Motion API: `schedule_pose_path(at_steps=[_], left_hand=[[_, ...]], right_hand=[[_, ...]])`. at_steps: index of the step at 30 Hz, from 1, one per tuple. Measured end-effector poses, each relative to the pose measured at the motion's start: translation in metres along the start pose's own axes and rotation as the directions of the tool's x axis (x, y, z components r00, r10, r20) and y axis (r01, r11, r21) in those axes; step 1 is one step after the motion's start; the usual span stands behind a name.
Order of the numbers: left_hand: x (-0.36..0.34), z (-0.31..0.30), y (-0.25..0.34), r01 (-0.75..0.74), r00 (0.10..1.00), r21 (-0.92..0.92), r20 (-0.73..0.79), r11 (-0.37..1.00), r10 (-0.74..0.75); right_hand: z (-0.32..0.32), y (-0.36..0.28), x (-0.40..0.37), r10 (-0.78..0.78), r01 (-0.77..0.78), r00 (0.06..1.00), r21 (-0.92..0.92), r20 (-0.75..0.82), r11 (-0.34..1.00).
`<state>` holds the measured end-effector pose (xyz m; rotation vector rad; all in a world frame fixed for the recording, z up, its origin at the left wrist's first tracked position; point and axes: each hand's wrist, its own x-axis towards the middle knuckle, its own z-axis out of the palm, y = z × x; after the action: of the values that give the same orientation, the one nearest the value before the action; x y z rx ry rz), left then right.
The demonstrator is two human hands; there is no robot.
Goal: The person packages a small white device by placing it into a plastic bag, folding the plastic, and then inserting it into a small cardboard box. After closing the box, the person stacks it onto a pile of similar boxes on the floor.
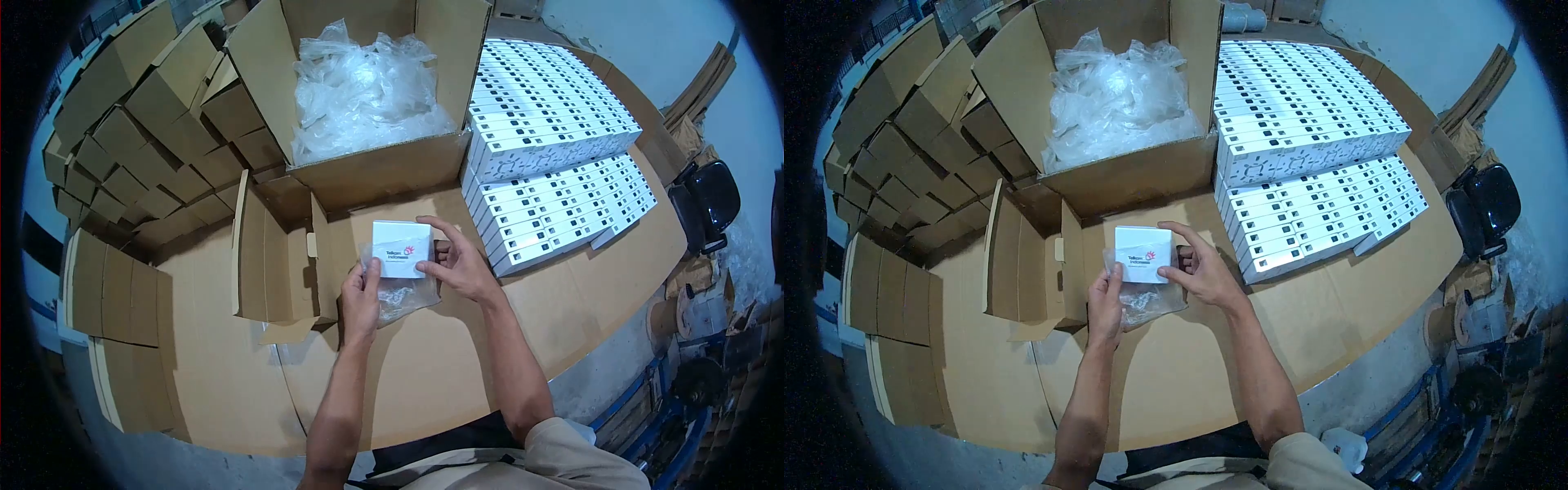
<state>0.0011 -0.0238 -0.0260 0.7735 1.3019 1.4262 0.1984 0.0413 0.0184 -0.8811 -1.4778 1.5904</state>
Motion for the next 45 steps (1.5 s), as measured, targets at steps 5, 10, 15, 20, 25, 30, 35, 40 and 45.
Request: schedule_pose_path(at_steps=[5,10,15,20,25,30,35,40,45], left_hand=[[0.002,0.001,0.001,-0.033,0.999,0.013,-0.011,0.999,0.033],[0.001,0.003,0.009,-0.04,0.999,0.023,0.007,0.999,0.039],[0.0,0.006,0.012,-0.141,0.99,-0.028,0.026,0.99,0.142],[-0.001,0.004,0.012,-0.167,0.983,-0.09,0.066,0.982,0.173],[-0.003,0.007,0.016,-0.194,0.978,-0.087,0.056,0.977,0.199],[-0.003,0.007,0.017,-0.187,0.979,-0.127,0.061,0.974,0.195],[0.003,0.007,0.01,-0.213,0.973,-0.149,0.051,0.966,0.223],[0.005,0.01,0.011,-0.196,0.975,-0.213,0.06,0.957,0.213],[-0.005,0.018,0.025,-0.371,0.919,-0.055,0.12,0.927,0.375]], right_hand=[[-0.003,0.001,-0.001,-0.081,0.077,0.996,-0.122,-0.026,0.989],[-0.003,0.004,0.0,-0.098,0.092,0.993,-0.079,-0.073,0.993],[-0.004,-0.002,-0.004,-0.085,0.069,0.994,-0.199,-0.074,0.978],[0.0,-0.009,-0.006,-0.147,0.132,0.985,-0.16,-0.085,0.978],[-0.002,0.005,-0.005,-0.156,0.15,0.982,-0.062,-0.109,0.987],[0.002,0.011,-0.004,-0.07,0.066,0.983,-0.03,-0.17,0.997],[0.016,-0.002,-0.003,-0.065,0.101,0.97,0.148,-0.234,0.984],[0.016,-0.004,-0.001,-0.091,0.139,0.974,0.228,-0.206,0.964],[0.007,-0.002,-0.004,-0.107,0.111,0.993,0.112,-0.042,0.988]])
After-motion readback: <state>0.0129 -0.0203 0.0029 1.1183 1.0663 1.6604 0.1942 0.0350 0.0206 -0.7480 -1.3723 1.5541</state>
